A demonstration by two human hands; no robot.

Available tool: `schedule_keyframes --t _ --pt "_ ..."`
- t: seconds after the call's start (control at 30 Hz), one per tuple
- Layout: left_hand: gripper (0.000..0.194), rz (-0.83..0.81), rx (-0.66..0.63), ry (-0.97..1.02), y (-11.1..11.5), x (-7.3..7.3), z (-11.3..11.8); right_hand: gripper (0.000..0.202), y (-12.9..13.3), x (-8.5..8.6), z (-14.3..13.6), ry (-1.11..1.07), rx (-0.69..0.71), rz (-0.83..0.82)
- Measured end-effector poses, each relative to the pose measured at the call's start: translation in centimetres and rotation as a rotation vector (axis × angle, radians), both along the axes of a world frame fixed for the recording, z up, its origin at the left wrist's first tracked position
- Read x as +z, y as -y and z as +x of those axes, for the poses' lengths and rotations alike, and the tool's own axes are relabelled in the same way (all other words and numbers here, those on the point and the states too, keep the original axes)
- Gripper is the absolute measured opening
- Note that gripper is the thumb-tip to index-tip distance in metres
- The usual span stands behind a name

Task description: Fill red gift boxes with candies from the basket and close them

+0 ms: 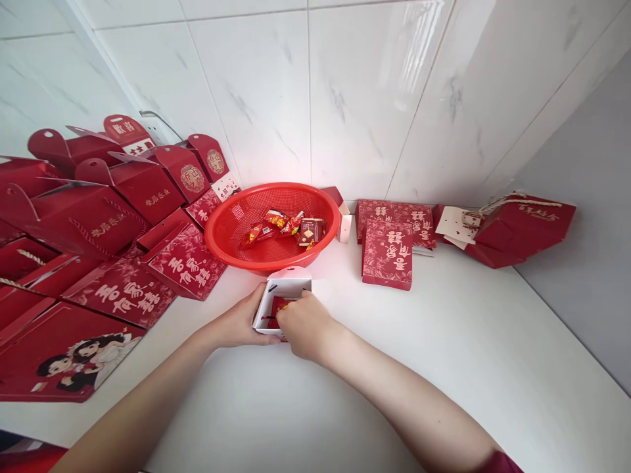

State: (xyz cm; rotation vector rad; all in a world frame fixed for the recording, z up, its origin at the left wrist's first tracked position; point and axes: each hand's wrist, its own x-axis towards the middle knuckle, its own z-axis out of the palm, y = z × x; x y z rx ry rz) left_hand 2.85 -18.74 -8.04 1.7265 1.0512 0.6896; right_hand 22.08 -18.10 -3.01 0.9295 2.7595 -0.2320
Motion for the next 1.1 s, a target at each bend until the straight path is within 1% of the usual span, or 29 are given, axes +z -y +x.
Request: schedule_keyframes --t 0.1,0.17,0.37,0.6,0.73,0.83,0.9,0.97,1.03,1.1 --pt "0.093 -0.011 -0.039 -0.087 -0.1 0.1 0.0 0.01 0.1 0.1 0.0 0.002 -0.003 0.011" --pt "0.093 -0.004 -0.042 -0.101 -0.1 0.1 0.0 0.011 0.1 0.1 0.0 0.001 -0.006 0.009" --pt "0.093 -0.001 -0.05 -0.106 -0.1 0.2 0.1 0.013 0.1 0.4 0.0 0.008 -0.006 -0.01" --pt "0.092 -0.021 -0.038 -0.091 0.0 0.3 0.2 0.012 0.1 0.2 -0.1 -0.013 -0.003 -0.002" --pt "0.097 -0.056 -0.056 -0.062 0.2 0.8 0.1 0.012 0.2 0.1 0.0 -0.011 -0.002 -0.003" --pt "0.103 -0.099 -0.058 -0.1 0.4 2.2 -0.3 0.013 0.5 0.5 0.4 -0.044 0.007 -0.035" --pt "0.106 -0.134 -0.079 -0.135 0.6 3.8 -1.0 0.024 0.7 1.2 1.0 -0.08 0.014 -0.093" --pt "0.107 -0.132 -0.109 -0.204 0.9 5.6 -2.1 0.035 1.0 2.3 1.9 -0.14 0.024 -0.163" --pt "0.102 -0.099 -0.099 -0.343 1.4 7.7 -3.6 0.037 1.2 3.7 2.9 -0.215 0.037 -0.214" --pt "0.089 -0.078 -0.037 -0.515 1.9 9.8 -5.1 0.036 1.5 5.1 3.9 -0.281 0.034 -0.239"
